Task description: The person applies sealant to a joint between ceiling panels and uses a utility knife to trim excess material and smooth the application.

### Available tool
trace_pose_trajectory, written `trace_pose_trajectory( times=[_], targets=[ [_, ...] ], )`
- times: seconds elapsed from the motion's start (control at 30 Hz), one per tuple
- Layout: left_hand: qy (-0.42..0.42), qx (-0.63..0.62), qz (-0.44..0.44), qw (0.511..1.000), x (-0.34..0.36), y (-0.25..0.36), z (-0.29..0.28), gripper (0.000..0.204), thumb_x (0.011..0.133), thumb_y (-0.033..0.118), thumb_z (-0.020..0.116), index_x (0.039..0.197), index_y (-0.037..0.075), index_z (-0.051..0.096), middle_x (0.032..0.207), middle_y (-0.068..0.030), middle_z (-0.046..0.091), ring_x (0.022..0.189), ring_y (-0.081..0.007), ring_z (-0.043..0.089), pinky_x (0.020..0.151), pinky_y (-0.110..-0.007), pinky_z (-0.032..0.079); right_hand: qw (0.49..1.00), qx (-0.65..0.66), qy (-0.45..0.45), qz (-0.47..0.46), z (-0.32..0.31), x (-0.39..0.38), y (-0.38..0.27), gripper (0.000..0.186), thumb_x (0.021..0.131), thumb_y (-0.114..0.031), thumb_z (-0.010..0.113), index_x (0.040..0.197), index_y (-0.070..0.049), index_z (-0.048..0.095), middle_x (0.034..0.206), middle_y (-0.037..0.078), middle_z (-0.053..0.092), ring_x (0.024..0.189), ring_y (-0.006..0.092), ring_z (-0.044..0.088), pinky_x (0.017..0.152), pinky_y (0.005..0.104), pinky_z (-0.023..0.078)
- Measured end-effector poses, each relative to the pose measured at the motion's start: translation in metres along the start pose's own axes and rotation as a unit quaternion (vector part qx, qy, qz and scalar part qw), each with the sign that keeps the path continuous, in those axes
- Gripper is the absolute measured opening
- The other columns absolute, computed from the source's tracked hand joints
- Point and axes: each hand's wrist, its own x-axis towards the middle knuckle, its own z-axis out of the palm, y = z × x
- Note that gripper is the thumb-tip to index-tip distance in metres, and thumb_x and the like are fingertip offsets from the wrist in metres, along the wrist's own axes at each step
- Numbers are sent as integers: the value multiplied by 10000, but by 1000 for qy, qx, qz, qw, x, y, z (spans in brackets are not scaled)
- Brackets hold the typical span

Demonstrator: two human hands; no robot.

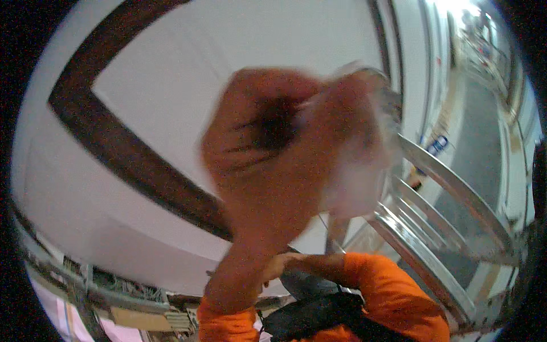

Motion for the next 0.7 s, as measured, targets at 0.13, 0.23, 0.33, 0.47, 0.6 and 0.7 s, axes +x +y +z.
trace_pose_trajectory(
  times=[0.13, 0.23, 0.33, 0.47, 0.6, 0.7],
  targets=[
    [-188, 184, 182, 947, -1, -47, 18, 209, 892, 158, 785, 972, 56, 622, 894, -143, 709, 763, -263, 741, 609, -365, 597, 999, 15, -14, 41, 4, 1, 1, 586, 933, -215, 762, 1417, -32, 486, 1187, 91, 741, 998, 205, 716, 780, 347, 584],
    [-261, 261, 137, 919, -45, -72, 20, 206, 887, 218, 795, 947, 101, 637, 895, -90, 663, 796, -287, 717, 689, -361, 591, 998, 12, -2, 58, 1, -9, 1, 585, 935, -215, 761, 1417, -33, 485, 1188, 91, 741, 998, 203, 716, 782, 346, 583],
    [-314, 287, 54, 903, -63, -76, -4, 226, 944, 297, 745, 951, 100, 633, 967, -104, 662, 856, -321, 713, 746, -391, 589, 998, 13, -2, 64, 2, -10, 3, 583, 937, -215, 761, 1417, -35, 483, 1188, 90, 741, 998, 201, 715, 784, 345, 582],
    [-336, 201, -52, 919, -71, -88, -23, 241, 978, 305, 712, 1014, 75, 648, 1014, -117, 672, 913, -337, 716, 799, -412, 587, 997, 16, 5, 76, 2, -13, 2, 581, 940, -215, 760, 1418, -37, 482, 1189, 89, 741, 999, 198, 715, 786, 344, 581],
    [-356, 202, -33, 912, -73, -83, -24, 291, 982, 297, 714, 1138, 55, 672, 1083, -155, 670, 997, -342, 709, 866, -416, 577, 996, 18, 5, 84, 4, -12, 3, 579, 942, -215, 759, 1418, -38, 480, 1190, 88, 741, 999, 196, 714, 788, 343, 580],
    [-334, 202, -82, 917, -77, -73, -26, 300, 916, 248, 772, 1071, 28, 641, 1070, -186, 667, 958, -374, 698, 825, -454, 555, 996, 19, 9, 81, 1, -11, 5, 578, 944, -215, 758, 1418, -40, 478, 1190, 88, 741, 999, 193, 713, 789, 342, 580]
  ],
)
